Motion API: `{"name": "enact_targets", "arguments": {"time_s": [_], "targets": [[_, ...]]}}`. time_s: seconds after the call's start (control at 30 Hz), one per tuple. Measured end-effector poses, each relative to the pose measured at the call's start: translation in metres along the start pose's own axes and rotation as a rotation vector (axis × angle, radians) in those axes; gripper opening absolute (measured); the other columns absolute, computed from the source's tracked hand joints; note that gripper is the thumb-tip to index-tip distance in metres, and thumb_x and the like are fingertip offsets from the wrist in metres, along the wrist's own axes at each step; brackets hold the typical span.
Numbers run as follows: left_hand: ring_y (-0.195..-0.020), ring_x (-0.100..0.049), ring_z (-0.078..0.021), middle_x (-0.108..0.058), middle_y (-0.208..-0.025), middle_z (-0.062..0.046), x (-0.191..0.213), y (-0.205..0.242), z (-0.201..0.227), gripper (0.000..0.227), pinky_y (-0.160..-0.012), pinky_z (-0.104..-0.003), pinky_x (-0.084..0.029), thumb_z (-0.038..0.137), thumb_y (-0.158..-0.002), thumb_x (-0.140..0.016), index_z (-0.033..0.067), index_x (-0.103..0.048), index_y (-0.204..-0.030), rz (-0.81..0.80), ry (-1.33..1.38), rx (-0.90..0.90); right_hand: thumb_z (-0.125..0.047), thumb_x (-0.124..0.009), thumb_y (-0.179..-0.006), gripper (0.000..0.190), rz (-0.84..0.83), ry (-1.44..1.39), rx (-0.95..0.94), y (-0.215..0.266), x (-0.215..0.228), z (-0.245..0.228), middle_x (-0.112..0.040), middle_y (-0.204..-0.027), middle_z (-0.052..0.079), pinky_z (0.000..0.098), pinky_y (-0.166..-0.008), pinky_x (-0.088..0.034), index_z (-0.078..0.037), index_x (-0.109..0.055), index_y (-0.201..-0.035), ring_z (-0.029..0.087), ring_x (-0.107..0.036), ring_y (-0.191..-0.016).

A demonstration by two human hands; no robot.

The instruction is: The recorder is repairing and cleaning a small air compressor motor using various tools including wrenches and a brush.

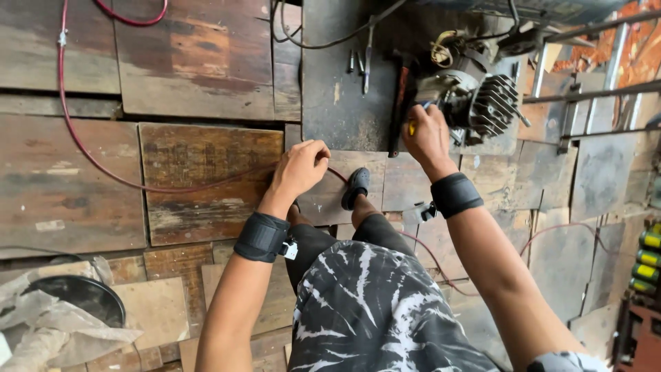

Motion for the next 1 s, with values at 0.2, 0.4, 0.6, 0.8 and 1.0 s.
{"name": "enact_targets", "arguments": {"time_s": [0.2,0.4,0.6,0.8,1.0], "targets": [[-0.084,-0.071,-0.0322,-0.072,-0.093,-0.014,0.01,-0.001,0.003,0.013,-0.071,-0.041,-0.055,0.011,-0.086,-0.066,0.0058,-0.07,-0.096,0.029,0.014,-0.02,-0.011,-0.074,-0.086,0.013,0.082,-0.099,-0.031,0.001,0.021,-0.013,-0.057,-0.091,0.019,0.0502,-0.074,-0.049,-0.008,-0.065,-0.095,0.041,-0.06,-0.086],[-0.085,-0.071,-0.033,-0.072,-0.093,-0.014,0.002,-0.018,0.023,0.012,-0.072,-0.041,-0.055,0.012,-0.087,-0.066,0.0039,-0.069,-0.095,0.017,-0.041,-0.15,-0.008,-0.072,-0.083,0.016,-0.01,-0.195,0.038,0.012,0.016,-0.002,-0.059,-0.098,0.02,0.0502,-0.082,-0.051,-0.007,-0.065,-0.097,0.042,-0.06,-0.093],[-0.085,-0.071,-0.0317,-0.073,-0.093,-0.014,0.002,-0.031,0.076,0.013,-0.075,-0.039,-0.056,0.013,-0.087,-0.068,0.0041,-0.07,-0.095,-0.021,-0.182,-0.214,-0.009,-0.073,-0.079,0.017,0.108,-0.183,-0.089,0.022,0.008,0.017,-0.058,-0.098,0.022,0.0504,-0.079,-0.051,-0.007,-0.066,-0.094,0.042,-0.06,-0.094],[-0.084,-0.072,-0.0262,-0.073,-0.092,-0.01,-0.003,-0.054,0.123,0.013,-0.074,-0.037,-0.056,0.013,-0.086,-0.067,0.0054,-0.07,-0.096,-0.001,-0.269,-0.23,-0.01,-0.071,-0.08,0.018,0.214,-0.355,-0.083,0.016,0.035,0.009,-0.058,-0.095,0.023,0.0494,-0.076,-0.051,-0.004,-0.064,-0.095,0.042,-0.061,-0.09],[-0.103,-0.065,-0.0326,-0.07,-0.103,-0.012,-0.006,-0.075,0.186,0.014,-0.093,-0.042,-0.051,0.009,-0.083,-0.071,0.0072,-0.071,-0.097,0.024,-0.445,-0.515,-0.013,-0.07,-0.086,0.014,0.08,-0.403,-0.179,0.034,0.011,0.018,-0.059,-0.095,0.019,0.0486,-0.081,-0.053,-0.008,-0.063,-0.097,0.04,-0.063,-0.092]]}}
Point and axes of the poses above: each hand's wrist, its own y-axis away from the middle knuckle, its own x-axis out of the back of the hand, z = x × y, the point moved 4 cm from there along -y, towards the middle knuckle
